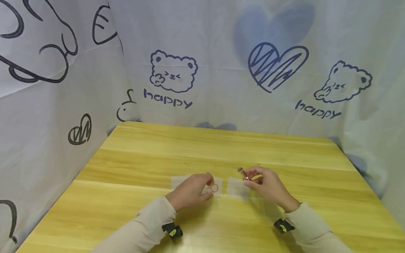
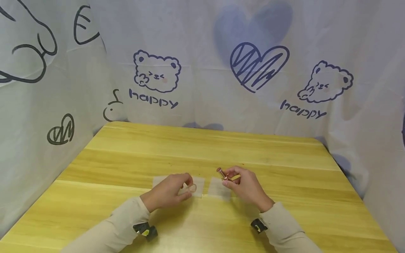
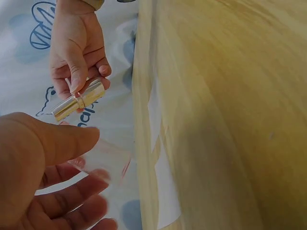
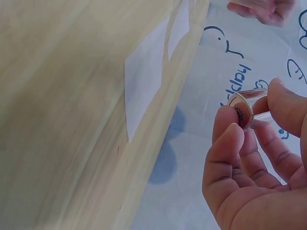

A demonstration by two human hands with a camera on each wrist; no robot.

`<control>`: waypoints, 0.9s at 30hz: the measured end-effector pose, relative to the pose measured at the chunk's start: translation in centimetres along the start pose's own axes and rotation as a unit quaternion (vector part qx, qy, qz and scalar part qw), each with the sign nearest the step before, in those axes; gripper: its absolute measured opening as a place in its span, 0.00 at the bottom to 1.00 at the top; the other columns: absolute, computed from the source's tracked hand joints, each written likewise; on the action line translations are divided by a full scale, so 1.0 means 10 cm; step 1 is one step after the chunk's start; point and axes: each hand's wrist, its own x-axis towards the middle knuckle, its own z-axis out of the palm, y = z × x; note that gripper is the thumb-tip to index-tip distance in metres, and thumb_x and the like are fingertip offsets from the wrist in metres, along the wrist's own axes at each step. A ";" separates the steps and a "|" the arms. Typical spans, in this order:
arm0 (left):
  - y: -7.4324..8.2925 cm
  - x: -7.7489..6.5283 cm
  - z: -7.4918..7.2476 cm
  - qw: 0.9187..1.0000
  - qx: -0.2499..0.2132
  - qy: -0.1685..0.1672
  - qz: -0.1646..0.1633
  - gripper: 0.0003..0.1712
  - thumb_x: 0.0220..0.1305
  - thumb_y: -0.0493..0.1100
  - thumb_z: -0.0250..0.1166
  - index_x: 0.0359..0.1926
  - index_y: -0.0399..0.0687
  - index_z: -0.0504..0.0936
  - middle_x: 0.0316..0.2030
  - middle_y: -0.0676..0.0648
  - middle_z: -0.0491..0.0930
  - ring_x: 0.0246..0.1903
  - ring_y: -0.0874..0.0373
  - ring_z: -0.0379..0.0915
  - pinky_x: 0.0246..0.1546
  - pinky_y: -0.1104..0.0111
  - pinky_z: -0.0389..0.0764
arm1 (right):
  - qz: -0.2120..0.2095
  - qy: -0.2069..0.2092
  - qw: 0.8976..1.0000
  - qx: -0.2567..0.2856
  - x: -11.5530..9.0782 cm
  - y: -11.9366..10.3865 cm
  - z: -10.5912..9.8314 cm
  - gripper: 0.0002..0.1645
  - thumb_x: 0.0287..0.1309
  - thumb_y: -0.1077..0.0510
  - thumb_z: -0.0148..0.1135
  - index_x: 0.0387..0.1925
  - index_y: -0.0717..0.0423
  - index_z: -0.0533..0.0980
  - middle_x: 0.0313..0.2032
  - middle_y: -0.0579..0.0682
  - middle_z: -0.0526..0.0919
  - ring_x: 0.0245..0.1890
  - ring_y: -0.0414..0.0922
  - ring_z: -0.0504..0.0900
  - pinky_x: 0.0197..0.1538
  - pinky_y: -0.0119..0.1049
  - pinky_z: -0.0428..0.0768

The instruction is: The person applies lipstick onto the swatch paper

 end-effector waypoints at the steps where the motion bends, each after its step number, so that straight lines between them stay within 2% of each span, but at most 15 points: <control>1: 0.00 0.00 0.00 1.000 0.001 -0.003 -0.001 0.10 0.64 0.39 0.66 0.42 0.43 0.75 0.36 0.47 0.78 0.35 0.58 0.74 0.37 0.67 0.77 | 0.000 0.000 1.000 0.000 0.00 -0.01 0.00 0.17 0.60 0.60 0.66 0.50 0.62 0.78 0.42 0.54 0.80 0.34 0.44 0.84 0.33 0.32 0.81; 6: 0.02 0.01 0.03 1.000 0.003 -0.027 -0.014 0.09 0.62 0.41 0.67 0.39 0.44 0.76 0.32 0.51 0.76 0.31 0.61 0.69 0.34 0.71 0.74 | 0.003 -0.002 1.000 -0.002 0.00 -0.01 0.01 0.16 0.60 0.62 0.66 0.49 0.63 0.77 0.42 0.54 0.80 0.35 0.45 0.84 0.33 0.32 0.82; 10: 0.03 0.00 0.06 0.999 0.008 -0.045 -0.023 0.10 0.62 0.42 0.68 0.41 0.45 0.78 0.33 0.52 0.78 0.31 0.64 0.71 0.35 0.72 0.76 | 0.007 -0.004 1.000 -0.002 0.00 -0.02 0.01 0.16 0.60 0.62 0.66 0.49 0.62 0.77 0.43 0.54 0.81 0.35 0.45 0.84 0.33 0.32 0.82; 16: 0.04 -0.02 0.10 0.998 0.024 -0.058 -0.018 0.10 0.61 0.44 0.69 0.40 0.47 0.78 0.33 0.54 0.78 0.33 0.65 0.72 0.35 0.72 0.76 | 0.011 -0.006 1.000 0.006 0.00 -0.04 0.02 0.16 0.59 0.60 0.67 0.48 0.61 0.78 0.44 0.55 0.81 0.34 0.44 0.83 0.33 0.32 0.81; 27: 0.04 -0.05 0.10 0.995 0.025 -0.092 -0.018 0.11 0.60 0.46 0.70 0.39 0.50 0.78 0.34 0.57 0.78 0.35 0.66 0.75 0.38 0.73 0.77 | 0.009 -0.014 1.000 0.011 0.01 -0.04 0.05 0.15 0.59 0.60 0.68 0.46 0.60 0.79 0.42 0.53 0.82 0.34 0.43 0.83 0.33 0.32 0.81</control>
